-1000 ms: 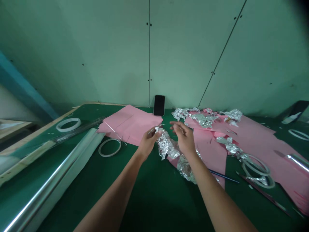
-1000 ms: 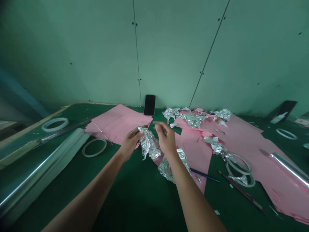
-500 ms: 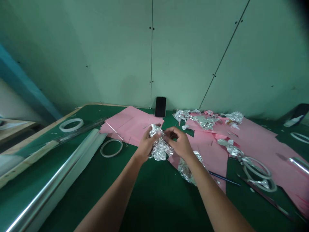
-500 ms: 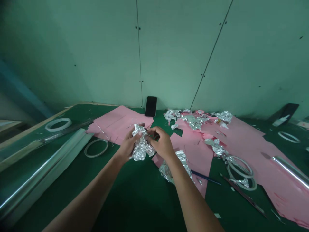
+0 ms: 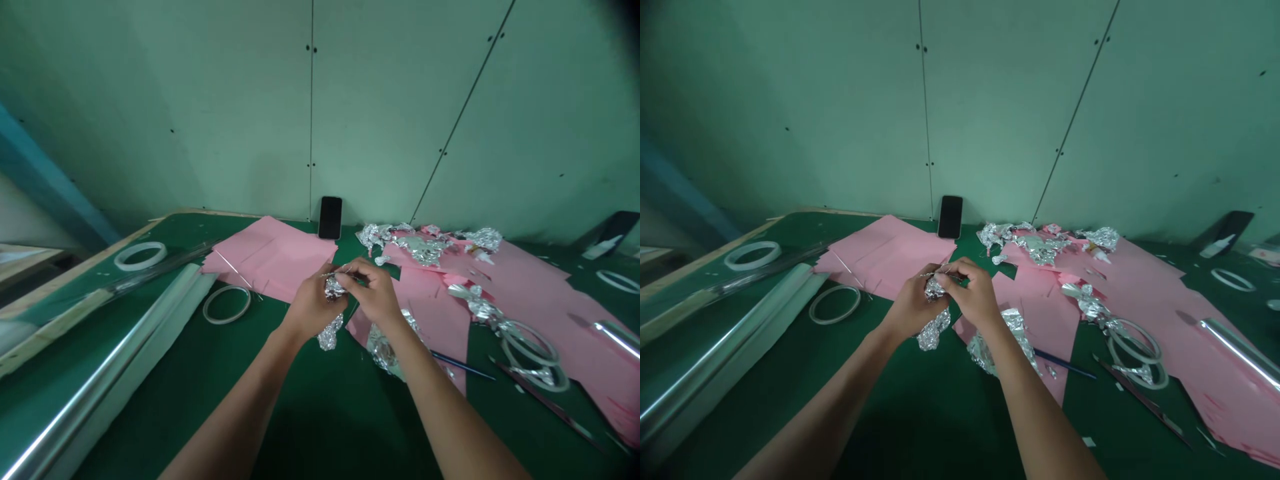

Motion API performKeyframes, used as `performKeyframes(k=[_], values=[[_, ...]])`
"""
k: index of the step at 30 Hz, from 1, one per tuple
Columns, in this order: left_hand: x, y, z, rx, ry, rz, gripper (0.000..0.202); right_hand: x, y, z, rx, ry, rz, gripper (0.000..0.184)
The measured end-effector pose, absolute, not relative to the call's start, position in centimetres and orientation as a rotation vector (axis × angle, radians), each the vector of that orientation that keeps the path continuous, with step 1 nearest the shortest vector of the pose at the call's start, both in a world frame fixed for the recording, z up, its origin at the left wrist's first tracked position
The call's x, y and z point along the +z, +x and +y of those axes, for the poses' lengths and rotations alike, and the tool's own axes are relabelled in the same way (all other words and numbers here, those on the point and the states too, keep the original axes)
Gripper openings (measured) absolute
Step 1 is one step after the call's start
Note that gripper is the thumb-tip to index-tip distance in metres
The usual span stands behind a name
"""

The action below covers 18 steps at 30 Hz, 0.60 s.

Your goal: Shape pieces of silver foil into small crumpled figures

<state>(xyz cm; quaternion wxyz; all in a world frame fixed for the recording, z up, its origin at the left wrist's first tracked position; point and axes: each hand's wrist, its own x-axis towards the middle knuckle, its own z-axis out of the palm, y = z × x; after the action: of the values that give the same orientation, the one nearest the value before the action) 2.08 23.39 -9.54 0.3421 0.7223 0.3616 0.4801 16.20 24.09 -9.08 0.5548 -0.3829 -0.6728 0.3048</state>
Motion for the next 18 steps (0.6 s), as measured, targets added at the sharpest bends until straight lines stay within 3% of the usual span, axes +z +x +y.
performKeyframes(k=[10, 18], values=[[-10.5, 2.2, 24.4, 1.271, 1.767, 0.929, 0.035, -9.6, 16.9, 24.7, 0.819, -0.985, -1.422, 0.023], [-11.0, 2.2, 24.6, 1.254, 1.712, 0.930, 0.036, -9.9, 16.9, 24.8, 0.786, -1.060, -1.508, 0.016]])
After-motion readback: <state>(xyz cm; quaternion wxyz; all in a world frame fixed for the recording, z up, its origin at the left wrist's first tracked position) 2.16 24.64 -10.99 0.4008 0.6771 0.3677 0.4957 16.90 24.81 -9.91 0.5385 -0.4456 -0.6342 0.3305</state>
